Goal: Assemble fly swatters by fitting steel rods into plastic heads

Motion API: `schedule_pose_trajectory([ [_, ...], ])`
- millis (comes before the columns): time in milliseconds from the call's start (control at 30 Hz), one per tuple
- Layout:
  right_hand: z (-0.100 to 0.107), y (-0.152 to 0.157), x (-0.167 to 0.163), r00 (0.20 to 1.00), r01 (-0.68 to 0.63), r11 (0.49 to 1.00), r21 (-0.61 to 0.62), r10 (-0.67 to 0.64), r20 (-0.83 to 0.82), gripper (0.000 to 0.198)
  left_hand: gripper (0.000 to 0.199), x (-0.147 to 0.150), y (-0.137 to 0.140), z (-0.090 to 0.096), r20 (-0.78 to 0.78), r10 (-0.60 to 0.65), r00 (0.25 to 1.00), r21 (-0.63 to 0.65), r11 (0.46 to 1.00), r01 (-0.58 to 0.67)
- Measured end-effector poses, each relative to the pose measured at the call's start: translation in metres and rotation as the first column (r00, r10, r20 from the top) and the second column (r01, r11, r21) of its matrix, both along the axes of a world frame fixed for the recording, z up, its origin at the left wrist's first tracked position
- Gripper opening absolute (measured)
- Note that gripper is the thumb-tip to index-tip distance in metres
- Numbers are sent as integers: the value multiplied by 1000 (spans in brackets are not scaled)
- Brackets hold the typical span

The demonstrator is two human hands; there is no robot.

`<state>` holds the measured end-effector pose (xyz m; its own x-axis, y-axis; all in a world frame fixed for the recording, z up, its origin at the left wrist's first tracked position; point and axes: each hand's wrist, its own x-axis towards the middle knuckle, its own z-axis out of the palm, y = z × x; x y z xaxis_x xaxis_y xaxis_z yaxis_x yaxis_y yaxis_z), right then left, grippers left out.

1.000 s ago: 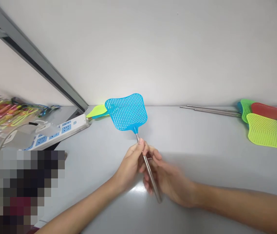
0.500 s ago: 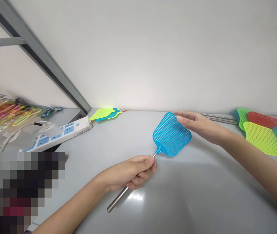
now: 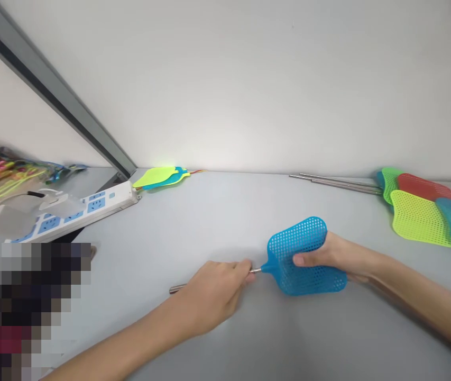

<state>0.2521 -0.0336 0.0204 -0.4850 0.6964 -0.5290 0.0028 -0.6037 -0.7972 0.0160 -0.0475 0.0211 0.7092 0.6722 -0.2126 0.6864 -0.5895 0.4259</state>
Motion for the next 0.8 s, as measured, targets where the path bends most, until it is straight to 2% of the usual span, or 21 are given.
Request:
schedule_pose_trajectory([
  [167,-8,-12,-2,997,72,996,-46,-71,27,32,23,4,1,-9,-103,-41,994,109,993,53],
  [367,-12,-12,-5,988,147,983,-106,-142,57,29,25,5,3,-11,-86,-26,996,124,992,36],
  [533,-11,-13,-6,981,171,981,-92,-160,110,28,24,7,2,-13,-57,-11,998,153,988,19],
  [800,-9,-14,-9,982,185,961,-205,-186,19,32,24,7,3,-15,-152,-38,988,251,965,75],
])
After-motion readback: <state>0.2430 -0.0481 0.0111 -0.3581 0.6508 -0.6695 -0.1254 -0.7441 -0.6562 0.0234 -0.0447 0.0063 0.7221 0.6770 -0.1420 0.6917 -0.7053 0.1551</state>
